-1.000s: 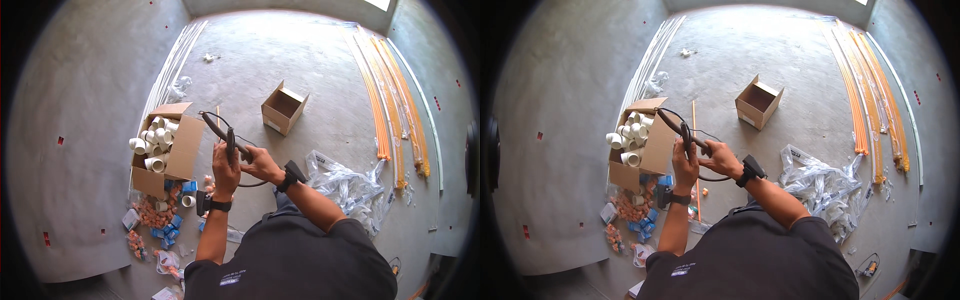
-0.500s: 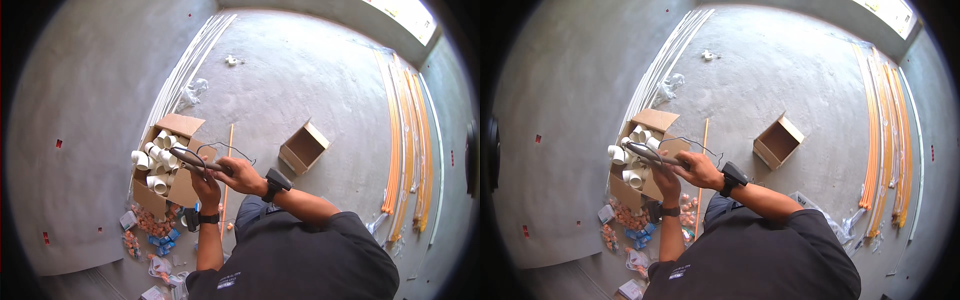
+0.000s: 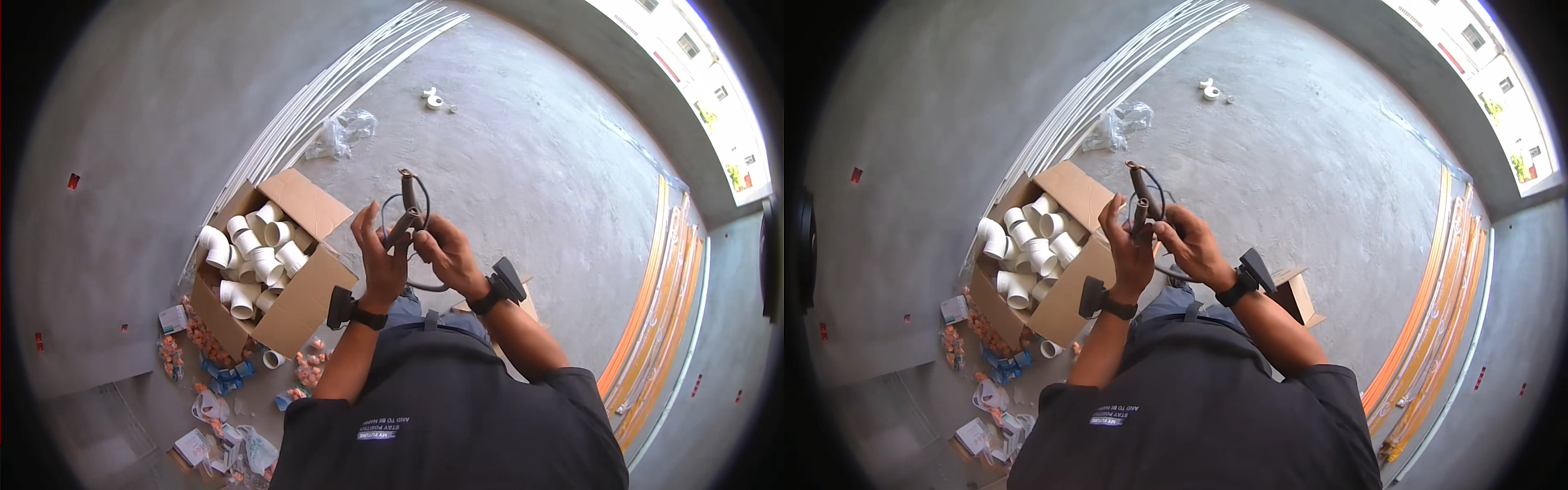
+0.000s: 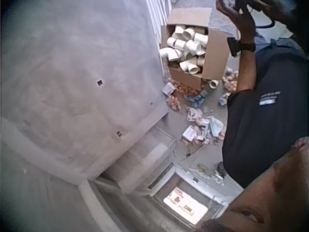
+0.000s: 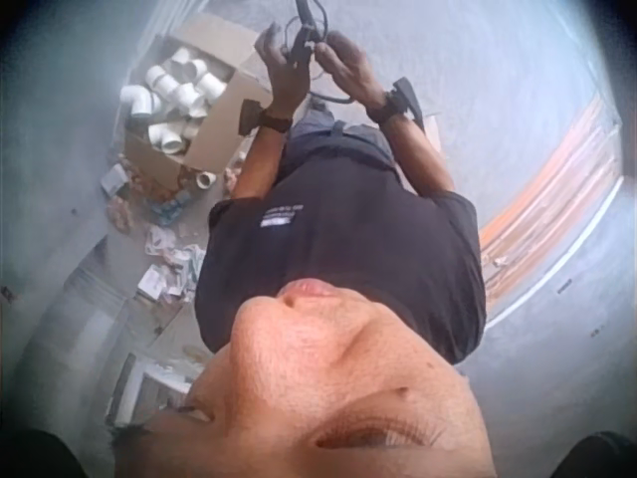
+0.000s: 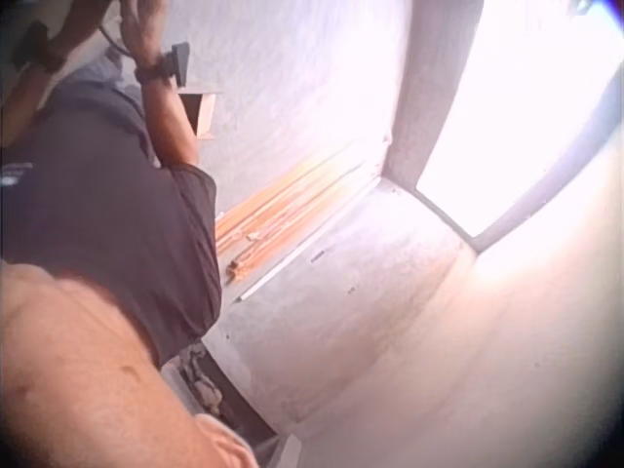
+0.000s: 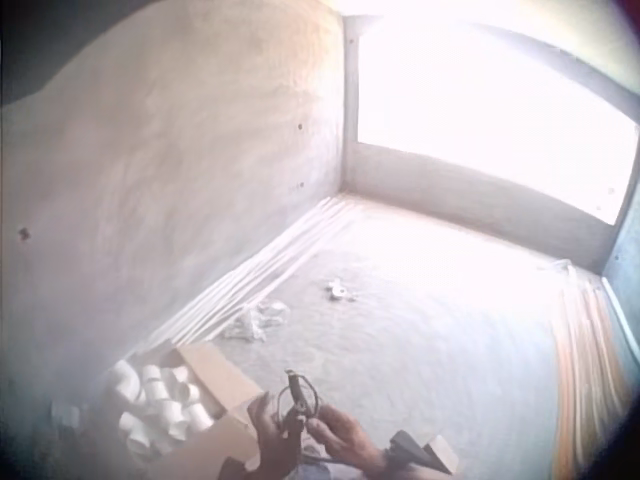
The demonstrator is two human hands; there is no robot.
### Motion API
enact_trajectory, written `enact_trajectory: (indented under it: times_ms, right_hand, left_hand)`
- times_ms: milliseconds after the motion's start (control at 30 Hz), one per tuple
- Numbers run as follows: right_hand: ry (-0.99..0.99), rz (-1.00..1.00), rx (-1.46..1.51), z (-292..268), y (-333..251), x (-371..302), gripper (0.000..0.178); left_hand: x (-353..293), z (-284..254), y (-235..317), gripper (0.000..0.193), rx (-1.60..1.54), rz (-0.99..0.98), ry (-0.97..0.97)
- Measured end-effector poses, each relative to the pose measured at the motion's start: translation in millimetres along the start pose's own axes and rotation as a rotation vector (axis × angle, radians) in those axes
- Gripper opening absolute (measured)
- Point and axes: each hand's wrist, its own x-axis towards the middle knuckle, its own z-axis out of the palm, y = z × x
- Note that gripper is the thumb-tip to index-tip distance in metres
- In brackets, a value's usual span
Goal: The person bends a conduit pipe by hand using a bending spring that is inserted into the pipe.
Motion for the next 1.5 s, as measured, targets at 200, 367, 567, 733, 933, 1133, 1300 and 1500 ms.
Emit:
enact_trajectory:
  times_ms: [200,367,567,733,933,1133,1300,1500]
  right_hand:
    - [-0.049,-0.138,-0.176,-29,-6,128,0.023]
    - [-0.112,-0.216,-0.275,-55,-4,238,0.026]
    - [-0.192,-0.224,-0.209,-89,14,392,0.023]
    - [-0.252,-0.143,-0.151,-84,18,508,0.023]
    - [-0.259,-0.113,-0.013,-98,41,629,0.021]
    - [-0.216,0.05,0.116,-104,52,745,0.031]
    - [-0.218,0.149,0.228,-91,70,846,0.035]
    - [-0.145,-0.007,0.469,-68,74,962,0.032]
  left_hand:
    - [103,37,-67,0.069,-0.5,-0.331,-0.043]
    - [182,55,-123,0.043,-0.274,-0.361,-0.255]
    - [273,103,-173,0.061,-0.056,-0.161,-0.095]
    - [361,136,-219,0.077,0.166,-0.202,0.032]
    - [455,143,-279,0.057,0.296,-0.26,0.082]
    - [532,125,-386,0.049,0.372,-0.46,0.184]
    - [606,99,-438,0.046,0.43,-0.51,0.118]
    - [674,76,-467,0.048,0.362,-0.608,0.083]
